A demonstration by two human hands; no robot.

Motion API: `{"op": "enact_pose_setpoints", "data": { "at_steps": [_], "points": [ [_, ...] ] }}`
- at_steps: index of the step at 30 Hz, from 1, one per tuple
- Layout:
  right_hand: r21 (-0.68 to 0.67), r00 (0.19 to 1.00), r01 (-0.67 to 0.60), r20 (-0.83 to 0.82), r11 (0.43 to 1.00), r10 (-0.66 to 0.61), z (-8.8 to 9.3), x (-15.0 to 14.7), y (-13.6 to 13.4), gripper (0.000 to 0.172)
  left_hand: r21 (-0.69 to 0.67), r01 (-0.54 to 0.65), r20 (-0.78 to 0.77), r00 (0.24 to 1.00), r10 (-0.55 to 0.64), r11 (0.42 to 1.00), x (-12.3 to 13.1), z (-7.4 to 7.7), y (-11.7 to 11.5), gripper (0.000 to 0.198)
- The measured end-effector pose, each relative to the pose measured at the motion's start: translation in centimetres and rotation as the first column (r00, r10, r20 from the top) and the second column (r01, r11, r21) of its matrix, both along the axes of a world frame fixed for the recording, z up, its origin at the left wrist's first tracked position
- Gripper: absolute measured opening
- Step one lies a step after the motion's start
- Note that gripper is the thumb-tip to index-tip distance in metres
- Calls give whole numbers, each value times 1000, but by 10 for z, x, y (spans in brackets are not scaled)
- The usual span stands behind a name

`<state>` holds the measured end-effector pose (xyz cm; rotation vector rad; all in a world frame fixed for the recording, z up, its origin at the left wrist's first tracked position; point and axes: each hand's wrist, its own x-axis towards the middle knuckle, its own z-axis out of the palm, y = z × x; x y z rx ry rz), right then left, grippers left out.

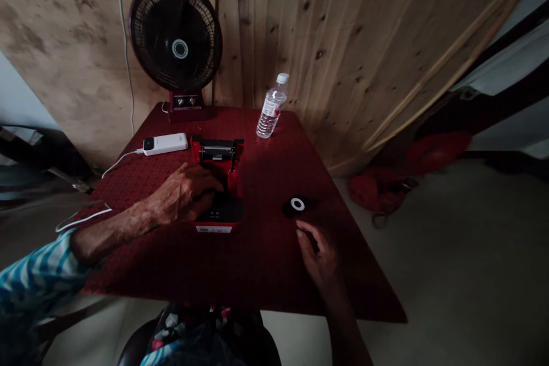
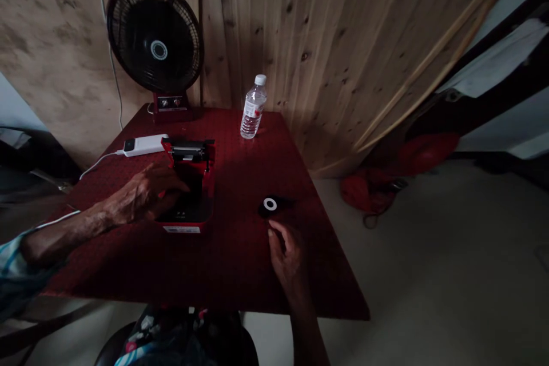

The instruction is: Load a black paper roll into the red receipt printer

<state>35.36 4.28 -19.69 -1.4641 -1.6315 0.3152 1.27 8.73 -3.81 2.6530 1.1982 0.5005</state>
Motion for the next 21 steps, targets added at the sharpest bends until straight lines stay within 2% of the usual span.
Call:
{"op": "enact_pose_setpoints", "data": {
  "at_steps": [6,9,12,14,17,21],
  "points": [
    [-26,987,-126,-100,992,123,29,-30,-16,28,180,-3,-7,1000,4,984,6,-19,-39,26],
    [7,965,-229,-133,973,228,52,-52,-8,26,252,-16,-7,1000,19,968,5,-28,-51,25],
    [48,935,-280,-215,959,283,72,-74,26,29,319,-37,35,999,27,947,4,-33,-57,23],
    [33,896,-287,-345,958,280,80,-89,60,37,346,-32,54,998,14,938,5,-33,-60,21],
    [-60,791,-317,-567,946,229,81,-115,115,53,371,-27,64,998,3,928,7,-34,-65,23],
    [-191,666,-367,-737,910,114,76,-152,166,54,407,-34,84,996,0,913,7,-40,-70,28]
  ]
}}
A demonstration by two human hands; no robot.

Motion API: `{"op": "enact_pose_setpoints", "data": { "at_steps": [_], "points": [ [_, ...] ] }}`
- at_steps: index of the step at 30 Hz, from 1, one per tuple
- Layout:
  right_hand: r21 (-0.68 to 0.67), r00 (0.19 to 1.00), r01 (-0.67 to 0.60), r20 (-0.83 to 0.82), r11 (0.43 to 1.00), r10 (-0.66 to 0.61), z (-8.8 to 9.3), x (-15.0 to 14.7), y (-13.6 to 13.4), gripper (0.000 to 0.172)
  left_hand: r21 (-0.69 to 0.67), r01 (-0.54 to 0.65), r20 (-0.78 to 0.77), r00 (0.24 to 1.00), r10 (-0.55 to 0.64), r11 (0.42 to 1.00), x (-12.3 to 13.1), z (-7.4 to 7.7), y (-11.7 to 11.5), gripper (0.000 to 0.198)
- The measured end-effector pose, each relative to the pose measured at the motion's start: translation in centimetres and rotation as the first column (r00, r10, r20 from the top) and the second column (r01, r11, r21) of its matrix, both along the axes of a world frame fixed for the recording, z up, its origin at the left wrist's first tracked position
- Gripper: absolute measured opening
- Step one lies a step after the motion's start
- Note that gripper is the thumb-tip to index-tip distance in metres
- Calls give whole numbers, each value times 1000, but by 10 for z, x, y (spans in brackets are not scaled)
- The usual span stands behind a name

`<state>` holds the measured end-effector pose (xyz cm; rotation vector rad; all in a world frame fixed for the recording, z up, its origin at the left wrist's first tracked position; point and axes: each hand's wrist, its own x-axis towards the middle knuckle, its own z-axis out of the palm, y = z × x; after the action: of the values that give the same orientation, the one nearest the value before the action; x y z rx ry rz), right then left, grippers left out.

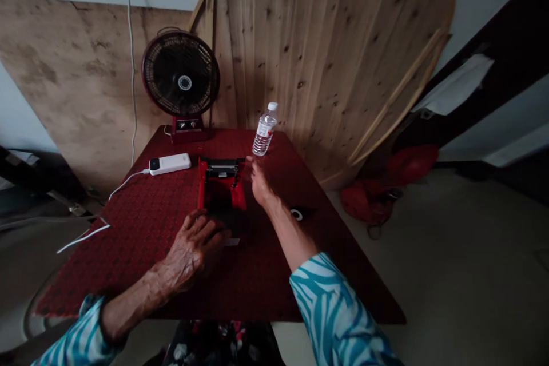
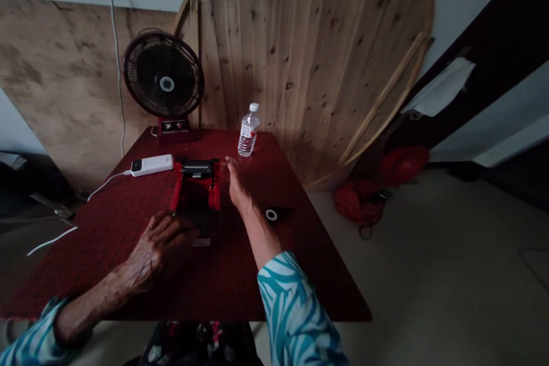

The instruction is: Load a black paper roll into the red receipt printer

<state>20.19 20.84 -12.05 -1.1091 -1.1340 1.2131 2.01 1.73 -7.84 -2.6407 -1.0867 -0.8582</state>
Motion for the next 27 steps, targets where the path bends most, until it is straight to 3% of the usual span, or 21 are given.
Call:
{"op": "enact_pose_setpoints", "data": {
  "at_steps": [3,6,11,16,21,27],
  "points": [
    [-1,999,-31,-21,1000,31,1,-16,9,56,22,13,65,998,-14,1000,-3,-10,-1,31],
    [44,998,-39,-42,998,41,6,-16,-5,55,32,22,117,993,-25,999,-5,-21,0,32],
    [75,996,-80,-31,994,83,12,3,-52,26,21,-3,158,987,0,1000,-4,-35,0,33],
    [-12,996,-88,14,996,88,5,11,-80,42,3,-5,194,981,5,1000,-2,-40,3,35],
    [72,991,-102,96,992,95,-1,13,-77,41,11,2,234,972,-4,1000,0,-38,6,37],
    [78,997,-75,-4,994,76,-8,16,-81,43,57,54,200,978,-64,997,4,-17,10,31]
  ]
}}
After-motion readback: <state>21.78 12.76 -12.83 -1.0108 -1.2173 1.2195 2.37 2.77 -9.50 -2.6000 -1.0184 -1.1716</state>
